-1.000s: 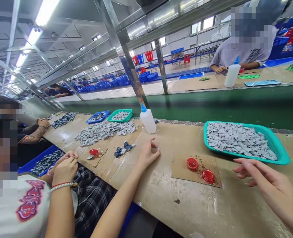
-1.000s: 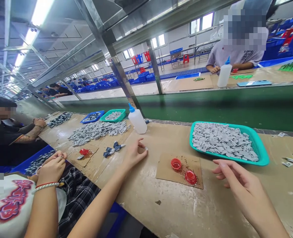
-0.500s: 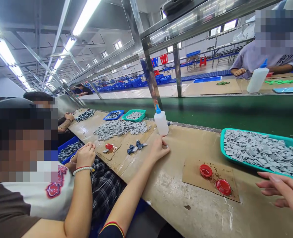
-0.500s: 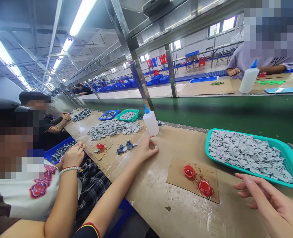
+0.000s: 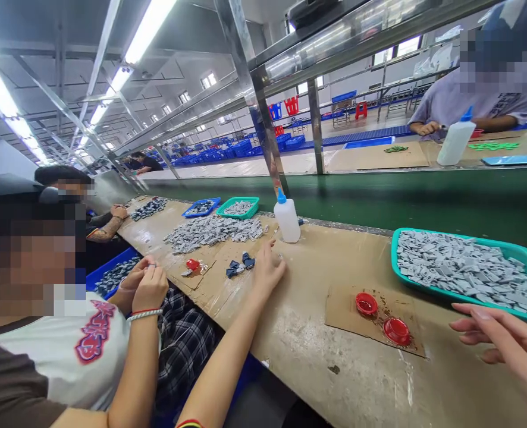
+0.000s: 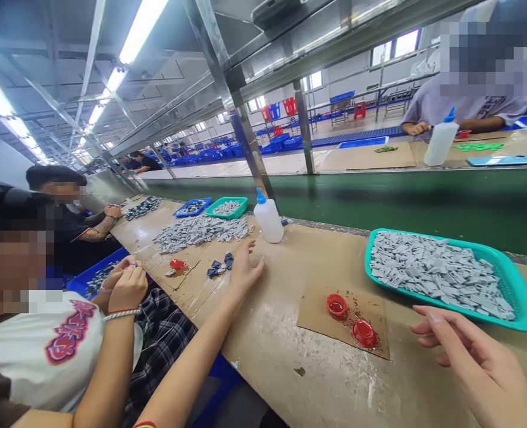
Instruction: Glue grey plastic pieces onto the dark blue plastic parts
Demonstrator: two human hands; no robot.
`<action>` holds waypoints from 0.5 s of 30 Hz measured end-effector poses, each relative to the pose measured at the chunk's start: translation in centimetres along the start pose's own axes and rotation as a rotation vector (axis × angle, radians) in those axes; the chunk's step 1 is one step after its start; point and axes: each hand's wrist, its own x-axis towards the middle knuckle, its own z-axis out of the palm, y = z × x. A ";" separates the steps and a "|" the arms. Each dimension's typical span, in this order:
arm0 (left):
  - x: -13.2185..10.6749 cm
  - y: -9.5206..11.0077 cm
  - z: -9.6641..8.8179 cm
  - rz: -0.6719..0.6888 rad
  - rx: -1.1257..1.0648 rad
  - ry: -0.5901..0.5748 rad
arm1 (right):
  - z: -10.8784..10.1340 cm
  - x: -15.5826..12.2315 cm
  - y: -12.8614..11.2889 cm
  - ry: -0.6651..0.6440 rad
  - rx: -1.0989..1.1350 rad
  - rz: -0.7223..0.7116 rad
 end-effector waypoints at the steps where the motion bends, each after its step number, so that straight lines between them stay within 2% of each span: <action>1: -0.3 0.6 0.0 0.027 -0.017 0.011 | 0.0 0.1 0.0 -0.040 0.024 0.044; 3: -0.6 2.0 0.2 0.083 -0.064 0.014 | 0.2 0.0 -0.2 -0.098 0.077 0.097; 6: -0.5 4.0 0.9 0.168 -0.152 -0.023 | 0.6 -0.2 -0.9 -0.056 0.110 0.056; 9: 0.5 5.5 2.4 0.243 -0.235 -0.086 | 0.7 0.2 -1.5 0.120 -0.030 -0.043; 12: 2.1 6.5 4.3 0.293 -0.302 -0.155 | 0.2 1.1 -1.4 0.349 -0.281 -0.249; 15: 3.5 6.9 6.2 0.313 -0.342 -0.200 | -0.4 1.9 -0.6 0.465 -0.431 -0.399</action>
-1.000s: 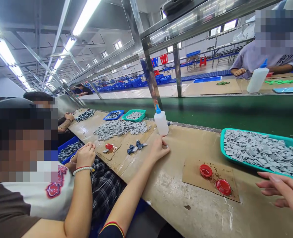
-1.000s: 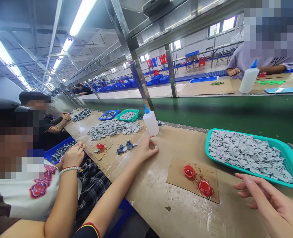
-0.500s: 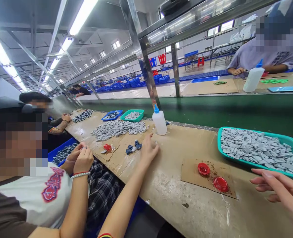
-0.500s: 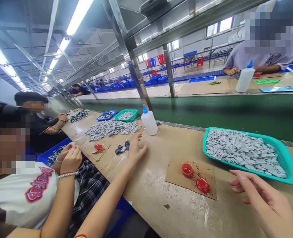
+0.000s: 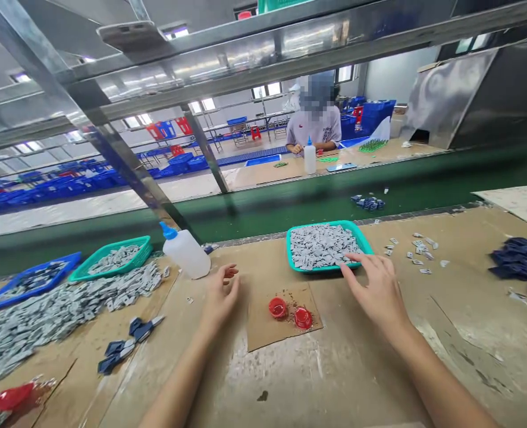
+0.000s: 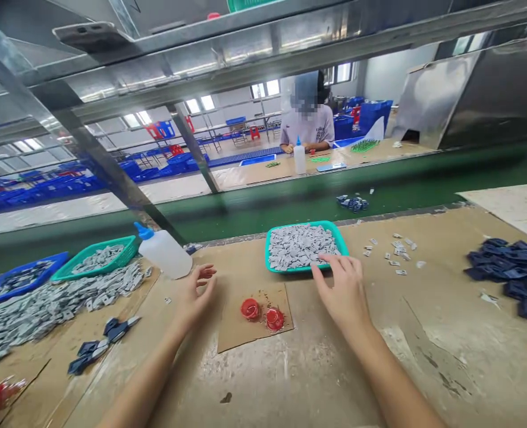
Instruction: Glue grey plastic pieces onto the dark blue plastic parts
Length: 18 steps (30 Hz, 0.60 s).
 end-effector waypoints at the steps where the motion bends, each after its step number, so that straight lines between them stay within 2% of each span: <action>1: 0.4 -0.3 0.4 0.001 -0.003 0.000 | 0.1 0.1 0.3 0.008 -0.019 -0.014; 7: 1.2 -1.8 1.8 0.011 0.053 0.012 | 0.9 0.1 0.5 -0.054 -0.023 -0.061; 10: 1.1 -1.6 2.0 0.037 0.084 0.005 | 1.5 0.7 -0.5 -0.102 -0.050 -0.166; 14: 1.1 -1.3 2.0 0.040 0.099 0.026 | 2.6 2.1 -1.7 -0.237 -0.083 -0.337; 18: 1.1 -1.4 1.9 0.013 0.090 0.062 | 4.0 2.7 -2.1 -0.277 -0.075 -0.370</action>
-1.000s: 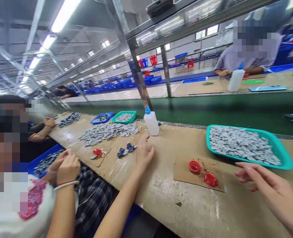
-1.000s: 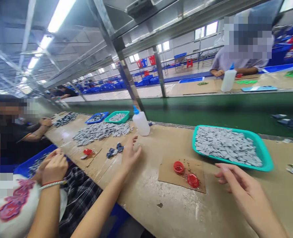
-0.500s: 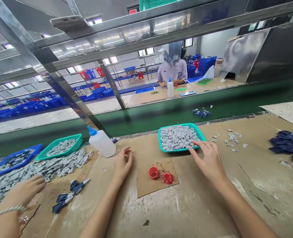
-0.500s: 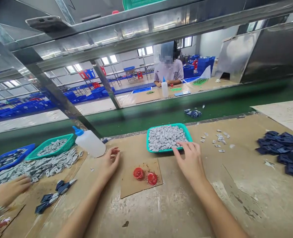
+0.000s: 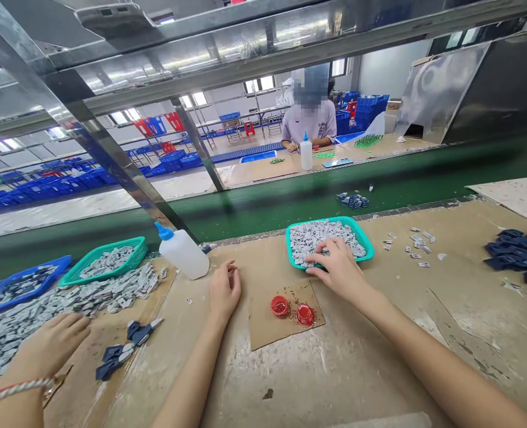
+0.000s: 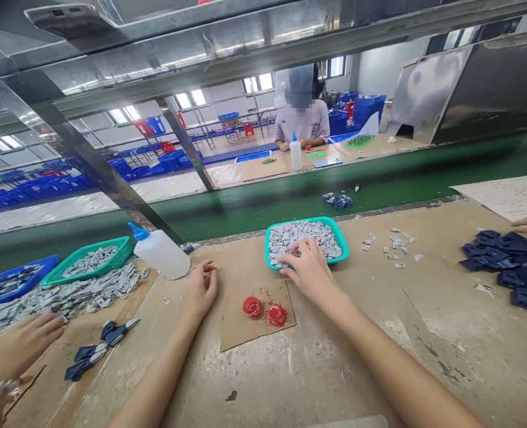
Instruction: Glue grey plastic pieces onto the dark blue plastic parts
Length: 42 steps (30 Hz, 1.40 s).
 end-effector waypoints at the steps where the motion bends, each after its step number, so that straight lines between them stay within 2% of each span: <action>1: 0.0 -0.1 0.0 -0.009 -0.004 0.007 | 0.3 0.0 0.0 0.004 0.006 0.000; 7: -0.1 -0.5 0.0 -0.065 -0.042 0.011 | 1.1 -0.3 0.4 0.062 0.006 -0.018; 13: -0.2 -0.5 -0.1 -0.112 -0.076 0.009 | -0.3 -0.6 0.7 0.178 0.024 0.029; 16: -0.4 -0.3 -0.3 -0.126 -0.088 0.000 | -1.0 -0.9 1.4 0.254 0.074 0.077; 19: 0.0 0.2 -0.7 -0.123 -0.103 -0.028 | -1.2 -1.0 2.1 0.277 0.086 0.123; 22: 2.2 1.2 -1.0 -0.106 -0.121 -0.038 | -1.2 -1.0 2.3 0.296 0.061 0.176; 24: 5.2 2.6 -0.8 -0.081 -0.134 -0.037 | -1.2 -0.9 2.0 0.299 0.068 0.186; 26: 9.2 4.7 -0.1 -0.034 -0.142 -0.060 | -1.4 -0.8 1.5 0.284 0.121 0.159; 29: 15.9 8.9 2.1 0.075 -0.140 -0.175 | -1.7 -0.6 1.0 0.262 0.234 0.117; 33: 23.0 14.3 7.6 0.279 -0.107 -0.415 | -2.3 -0.2 1.0 0.274 0.301 0.123; 36: 25.8 16.4 12.6 0.419 -0.076 -0.565 | -2.7 0.2 1.5 0.335 0.280 0.167; 39: 27.2 16.8 17.1 0.506 -0.038 -0.651 | -2.7 0.3 2.3 0.386 0.234 0.202; 42: 28.3 17.1 20.8 0.567 0.004 -0.703 | -2.1 0.1 3.1 0.393 0.173 0.216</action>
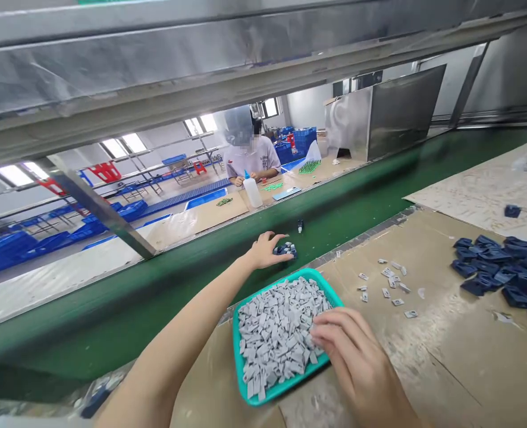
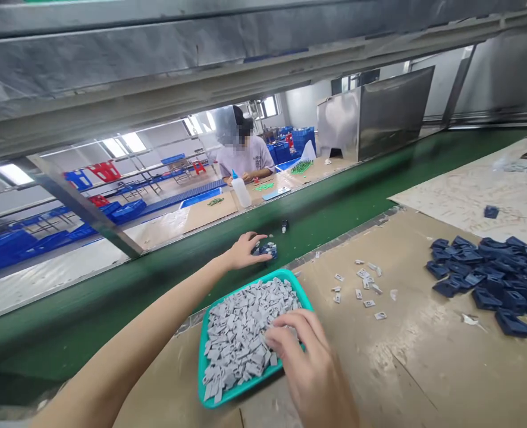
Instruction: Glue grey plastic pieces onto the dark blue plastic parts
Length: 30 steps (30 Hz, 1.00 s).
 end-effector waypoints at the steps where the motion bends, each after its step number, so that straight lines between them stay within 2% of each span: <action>1: 1.1 -0.2 0.5 0.018 0.012 -0.024 | 0.2 -0.1 0.2 0.000 -0.027 -0.013; 6: 6.9 0.0 1.8 0.070 0.048 -0.150 | 0.8 -0.3 -0.2 0.065 -0.116 -0.046; 8: 8.2 0.0 2.0 0.062 0.051 -0.184 | 1.0 -0.2 -0.5 0.100 -0.128 -0.037; 10: 8.4 -0.4 2.2 0.060 0.053 -0.203 | 1.0 -0.1 -0.4 0.119 -0.142 -0.051; 13: 6.6 -1.5 2.2 0.085 0.055 -0.198 | 0.7 -0.1 0.4 0.110 -0.144 -0.110; 17: 1.1 -3.1 2.0 0.063 0.079 -0.141 | 0.4 -0.5 1.1 0.017 -0.102 -0.208; 20: -3.1 -3.5 2.2 -0.005 0.120 -0.069 | 0.5 -0.7 0.6 -0.011 -0.045 -0.168; 22: -5.1 -3.4 2.6 -0.036 0.153 -0.011 | 0.7 -0.8 0.1 -0.017 -0.012 -0.142; 25: -6.6 -3.1 3.1 -0.073 0.196 0.078 | 0.9 -0.9 -0.4 -0.044 0.019 -0.123; 30: -7.4 -3.0 2.9 -0.093 0.242 0.170 | 1.0 -1.0 -0.4 -0.063 0.050 -0.127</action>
